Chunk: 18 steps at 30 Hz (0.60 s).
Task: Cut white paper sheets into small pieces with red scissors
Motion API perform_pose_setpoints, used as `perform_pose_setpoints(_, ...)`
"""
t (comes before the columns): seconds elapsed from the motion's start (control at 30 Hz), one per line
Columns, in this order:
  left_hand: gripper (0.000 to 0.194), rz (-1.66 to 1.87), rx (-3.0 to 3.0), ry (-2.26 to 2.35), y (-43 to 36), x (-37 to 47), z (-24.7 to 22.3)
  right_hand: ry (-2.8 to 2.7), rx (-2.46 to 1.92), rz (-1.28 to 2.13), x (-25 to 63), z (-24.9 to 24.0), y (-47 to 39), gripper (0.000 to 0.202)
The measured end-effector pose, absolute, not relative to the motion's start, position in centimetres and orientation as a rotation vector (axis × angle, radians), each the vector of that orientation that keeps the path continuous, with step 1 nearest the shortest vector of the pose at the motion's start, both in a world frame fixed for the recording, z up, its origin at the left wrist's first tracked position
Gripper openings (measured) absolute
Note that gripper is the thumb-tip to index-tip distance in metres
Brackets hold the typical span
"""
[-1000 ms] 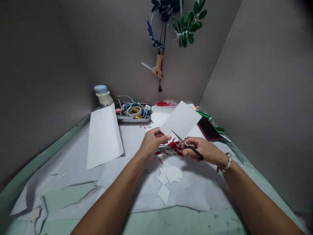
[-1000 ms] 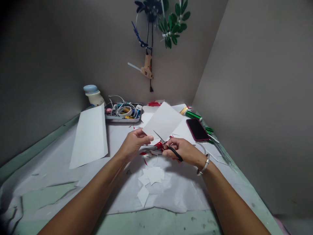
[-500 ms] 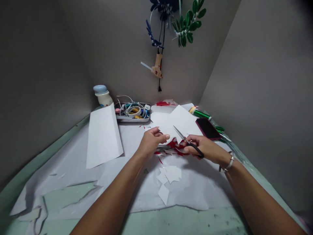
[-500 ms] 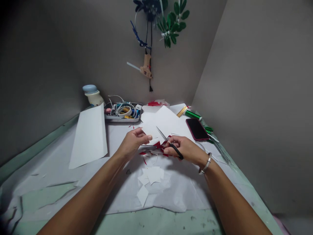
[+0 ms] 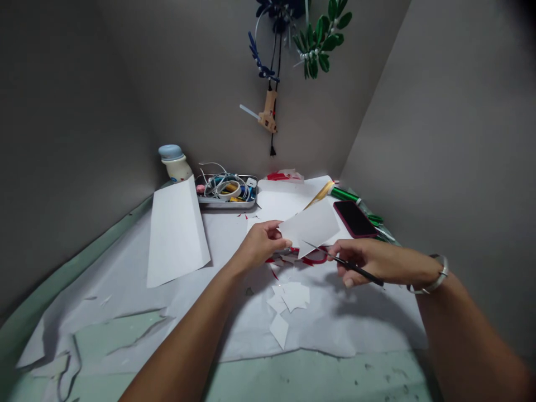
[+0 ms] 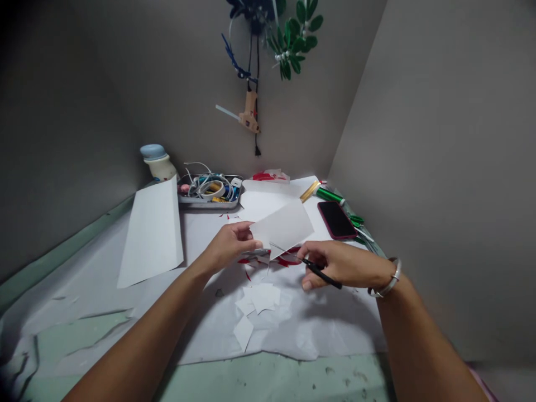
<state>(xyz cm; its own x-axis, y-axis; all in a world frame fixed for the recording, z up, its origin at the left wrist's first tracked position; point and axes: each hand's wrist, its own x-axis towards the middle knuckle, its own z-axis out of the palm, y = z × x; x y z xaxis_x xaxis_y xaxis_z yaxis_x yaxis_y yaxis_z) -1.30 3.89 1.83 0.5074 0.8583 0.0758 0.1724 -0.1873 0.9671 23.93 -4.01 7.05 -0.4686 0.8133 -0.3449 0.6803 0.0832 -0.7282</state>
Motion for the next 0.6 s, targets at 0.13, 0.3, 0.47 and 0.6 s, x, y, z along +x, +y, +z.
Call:
perform_pose_setpoints(0.13,0.034,0.731,1.691,0.816,3.8,-1.2,1.7,-2.284,-1.677,1.086,24.0,7.1,-4.0,0.045)
perform_pose_setpoints(0.3,0.046,0.7,1.671,0.729,3.8,-1.0,1.7,-2.297,-1.748,1.011,24.1,7.0,-4.0,0.046)
perform_pose_setpoints(0.47,0.047,0.628,1.663,0.728,3.8,-1.2,1.8,-2.293,-1.702,1.062,24.6,6.4,-3.6,0.045)
perform_pose_setpoints(0.6,0.047,0.578,1.641,0.714,3.6,-1.1,1.9,-2.253,-1.608,1.221,24.7,6.1,-3.3,0.043)
